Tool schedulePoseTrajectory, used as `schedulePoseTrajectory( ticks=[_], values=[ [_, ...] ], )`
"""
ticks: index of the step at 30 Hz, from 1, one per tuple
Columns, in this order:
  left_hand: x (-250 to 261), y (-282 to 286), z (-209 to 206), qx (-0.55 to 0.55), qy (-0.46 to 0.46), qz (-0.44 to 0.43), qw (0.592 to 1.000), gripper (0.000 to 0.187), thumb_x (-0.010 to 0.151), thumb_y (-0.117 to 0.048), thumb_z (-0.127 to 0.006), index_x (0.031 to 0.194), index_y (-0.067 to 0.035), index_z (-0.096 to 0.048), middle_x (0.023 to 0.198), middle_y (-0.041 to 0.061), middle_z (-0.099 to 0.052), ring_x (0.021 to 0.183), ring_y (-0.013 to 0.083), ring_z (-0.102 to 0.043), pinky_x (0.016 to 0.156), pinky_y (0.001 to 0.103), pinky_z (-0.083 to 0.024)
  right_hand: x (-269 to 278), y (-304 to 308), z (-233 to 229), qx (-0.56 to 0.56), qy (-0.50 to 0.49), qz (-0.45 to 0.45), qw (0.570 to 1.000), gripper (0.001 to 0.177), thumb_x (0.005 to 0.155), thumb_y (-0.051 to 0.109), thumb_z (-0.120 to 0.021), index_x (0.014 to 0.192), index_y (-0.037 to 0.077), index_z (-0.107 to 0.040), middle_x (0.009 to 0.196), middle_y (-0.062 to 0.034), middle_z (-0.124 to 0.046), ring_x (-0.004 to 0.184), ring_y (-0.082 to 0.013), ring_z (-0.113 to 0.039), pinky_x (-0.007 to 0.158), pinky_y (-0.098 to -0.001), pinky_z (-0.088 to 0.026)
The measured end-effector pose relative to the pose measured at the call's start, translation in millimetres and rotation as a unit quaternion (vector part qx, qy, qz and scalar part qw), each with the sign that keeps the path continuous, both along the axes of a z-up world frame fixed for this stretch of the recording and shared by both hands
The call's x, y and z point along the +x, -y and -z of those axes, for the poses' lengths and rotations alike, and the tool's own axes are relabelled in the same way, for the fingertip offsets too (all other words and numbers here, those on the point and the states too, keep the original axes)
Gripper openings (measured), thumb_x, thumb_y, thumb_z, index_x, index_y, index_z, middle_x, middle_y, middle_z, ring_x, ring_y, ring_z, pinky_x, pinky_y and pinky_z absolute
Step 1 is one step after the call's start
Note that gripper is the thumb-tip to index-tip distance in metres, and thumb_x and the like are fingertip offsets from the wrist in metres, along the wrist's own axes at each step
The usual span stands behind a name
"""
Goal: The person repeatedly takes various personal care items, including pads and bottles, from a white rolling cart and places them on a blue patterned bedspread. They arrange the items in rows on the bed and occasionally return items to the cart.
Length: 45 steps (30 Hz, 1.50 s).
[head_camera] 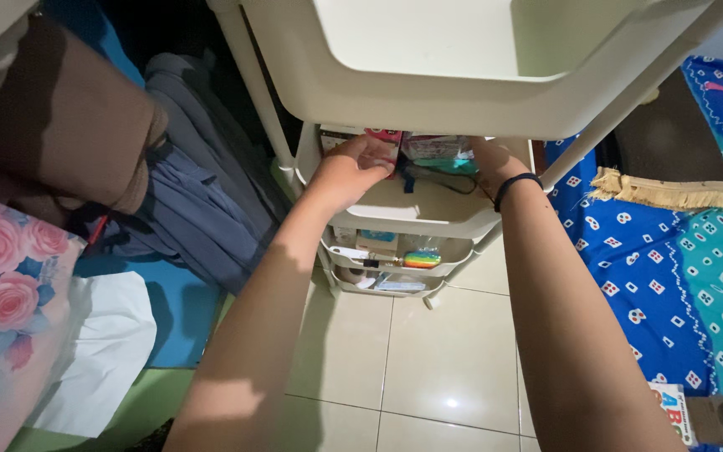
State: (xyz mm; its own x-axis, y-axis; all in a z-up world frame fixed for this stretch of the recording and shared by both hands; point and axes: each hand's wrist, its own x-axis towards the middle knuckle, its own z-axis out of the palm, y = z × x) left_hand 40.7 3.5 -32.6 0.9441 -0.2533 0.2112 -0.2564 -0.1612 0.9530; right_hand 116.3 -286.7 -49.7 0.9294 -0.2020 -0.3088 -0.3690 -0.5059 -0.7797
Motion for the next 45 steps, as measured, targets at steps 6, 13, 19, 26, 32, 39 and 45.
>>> schedulePoseTrajectory(
  ticks=[6,13,19,26,32,39,45],
  values=[
    [1.8,-0.4,3.3,0.023,0.01,-0.019,1.0,0.027,0.089,-0.007,-0.072,0.113,0.0,-0.065,0.11,0.008,-0.076,0.103,0.0163,-0.075,0.091,0.028,-0.058,17.0,4.9,10.7,-0.021,0.019,0.005,1.0,0.075,0.096,0.061,-0.047,0.147,0.006,-0.05,0.145,-0.0183,-0.056,0.13,-0.0349,-0.054,0.105,-0.0405,-0.043],
    [3.7,-1.1,-1.5,0.019,-0.002,-0.022,1.0,0.027,0.089,-0.006,-0.07,0.115,-0.001,-0.065,0.11,0.008,-0.076,0.103,0.0162,-0.075,0.091,0.028,-0.058,10.0,6.7,-2.7,-0.049,0.104,0.024,0.993,0.063,0.097,0.048,-0.059,0.149,0.015,-0.049,0.148,-0.0127,-0.054,0.131,-0.0334,-0.054,0.104,-0.039,-0.044],
    [4.1,-0.5,-2.0,0.011,-0.012,-0.017,1.0,0.027,0.09,-0.006,-0.07,0.115,0.0,-0.065,0.11,0.009,-0.076,0.104,0.016,-0.075,0.092,0.028,-0.058,10.7,11.2,1.8,-0.227,0.259,-0.08,0.935,0.041,0.1,0.024,-0.061,0.138,0.008,-0.061,0.139,-0.0153,-0.062,0.125,-0.0333,-0.06,0.103,-0.0403,-0.047],
    [6.2,0.0,3.6,-0.011,-0.004,-0.021,1.0,0.027,0.09,-0.004,-0.068,0.117,0.0,-0.064,0.112,0.009,-0.075,0.104,0.016,-0.074,0.093,0.028,-0.058,26.1,11.2,11.4,-0.345,0.307,-0.153,0.874,0.028,0.104,0.007,-0.05,0.127,0.004,-0.066,0.125,-0.0187,-0.067,0.11,-0.0364,-0.064,0.092,-0.0442,-0.051],
    [8.8,0.5,2.1,0.012,-0.008,-0.038,0.999,0.027,0.089,-0.006,-0.071,0.115,0.0,-0.065,0.11,0.008,-0.075,0.103,0.0156,-0.074,0.092,0.028,-0.059,14.5,-3.4,-11.1,-0.353,0.286,-0.152,0.878,0.029,0.106,0.013,-0.047,0.128,0.004,-0.063,0.125,-0.0176,-0.067,0.111,-0.0332,-0.065,0.093,-0.0415,-0.053],
    [4.5,1.1,-2.2,0.053,-0.013,-0.064,0.996,0.028,0.086,-0.009,-0.072,0.113,-0.003,-0.067,0.109,0.006,-0.076,0.102,0.0151,-0.074,0.089,0.028,-0.058,35.4,14.4,19.2,-0.302,0.32,-0.189,0.878,0.033,0.108,0.008,-0.044,0.134,-0.002,-0.06,0.133,-0.0239,-0.062,0.118,-0.0376,-0.06,0.097,-0.0412,-0.049],
    [3.1,1.6,-6.0,0.062,0.011,-0.072,0.995,0.03,0.086,-0.017,-0.078,0.112,-0.005,-0.068,0.11,0.005,-0.076,0.103,0.0146,-0.073,0.089,0.029,-0.057,32.4,15.3,22.5,-0.38,0.283,-0.193,0.859,0.039,0.099,0.01,-0.049,0.135,0.002,-0.059,0.128,-0.0186,-0.064,0.11,-0.0301,-0.064,0.089,-0.0356,-0.053]
  ],
)
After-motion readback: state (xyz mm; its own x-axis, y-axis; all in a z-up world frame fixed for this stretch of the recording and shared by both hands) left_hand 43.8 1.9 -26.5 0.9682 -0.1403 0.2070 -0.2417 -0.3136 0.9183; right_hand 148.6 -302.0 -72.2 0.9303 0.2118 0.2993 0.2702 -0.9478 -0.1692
